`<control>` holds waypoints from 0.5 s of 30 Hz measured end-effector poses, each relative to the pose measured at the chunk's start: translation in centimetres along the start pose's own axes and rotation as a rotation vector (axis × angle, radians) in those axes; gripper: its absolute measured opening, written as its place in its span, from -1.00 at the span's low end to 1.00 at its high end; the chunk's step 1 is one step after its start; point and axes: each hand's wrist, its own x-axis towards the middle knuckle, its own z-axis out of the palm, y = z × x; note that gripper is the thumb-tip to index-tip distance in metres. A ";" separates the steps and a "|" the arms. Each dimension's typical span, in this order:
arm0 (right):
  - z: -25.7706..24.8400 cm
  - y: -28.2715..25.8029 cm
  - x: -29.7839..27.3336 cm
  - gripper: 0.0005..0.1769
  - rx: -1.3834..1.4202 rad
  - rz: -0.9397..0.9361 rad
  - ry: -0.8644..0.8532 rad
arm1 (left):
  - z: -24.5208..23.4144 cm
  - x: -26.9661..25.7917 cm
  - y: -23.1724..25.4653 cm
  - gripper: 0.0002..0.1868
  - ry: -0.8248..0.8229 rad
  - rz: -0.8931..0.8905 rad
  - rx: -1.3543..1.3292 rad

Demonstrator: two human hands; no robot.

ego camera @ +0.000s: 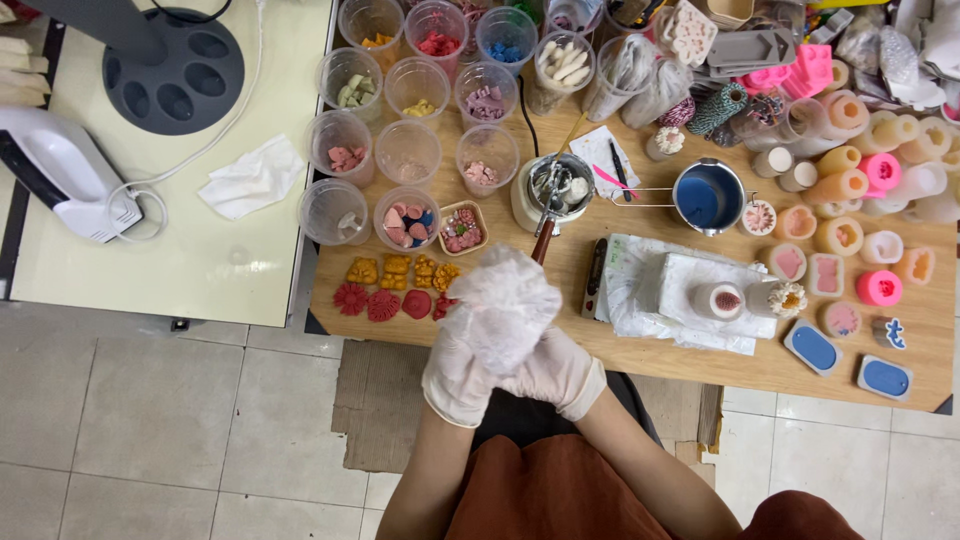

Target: The person squeezes white material from a piping bag onto a tool, and then uses a small spatula to transfer the material into a small pot containing dark liquid.

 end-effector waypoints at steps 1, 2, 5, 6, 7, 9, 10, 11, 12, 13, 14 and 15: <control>0.0 -0.1 -0.3 -0.48 -0.008 0.008 -0.011 | 0.5 0.2 -0.8 -0.36 0.001 0.004 -0.001; 0.1 -0.3 -0.5 -0.48 -0.014 0.004 -0.023 | 0.9 0.6 -1.8 -0.55 -0.196 -0.025 -0.015; -0.1 -0.9 -1.5 -0.51 -0.056 -0.003 -0.043 | 1.2 0.6 -2.4 -0.77 -0.317 -0.286 -0.560; -0.3 -0.8 -2.0 -0.52 -0.078 -0.001 -0.042 | 1.1 0.1 -2.4 -0.80 -0.209 -0.509 -1.087; -0.6 -0.9 -2.3 -0.53 -0.099 0.000 -0.035 | 0.9 -0.3 -2.3 -0.80 -0.073 -0.724 -1.612; -1.2 -1.6 -2.3 -0.54 -0.160 0.009 -0.015 | 0.6 -1.1 -1.8 -0.80 0.211 -0.976 -2.033; -1.7 -1.6 -2.5 -0.55 -0.191 0.027 0.000 | 0.5 -1.6 -1.6 -0.80 0.332 -1.035 -2.097; -2.3 -1.4 -2.9 -0.56 -0.225 0.051 0.013 | 0.4 -2.3 -1.3 -0.80 0.452 -1.084 -2.165; -3.1 -1.3 -3.5 -0.57 -0.244 0.066 0.022 | 0.4 -3.0 -1.2 -0.79 0.561 -1.117 -2.227; -3.9 -1.2 -4.1 -0.58 -0.262 0.082 0.023 | 0.4 -3.6 -1.2 -0.79 0.633 -1.138 -2.248; -4.7 -1.3 -4.4 -0.59 -0.286 0.089 0.033 | 0.4 -4.0 -1.4 -0.79 0.710 -1.157 -2.269; -5.5 -1.2 -4.9 -0.60 -0.303 0.098 0.044 | 0.5 -4.2 -1.7 -0.79 0.769 -1.174 -2.279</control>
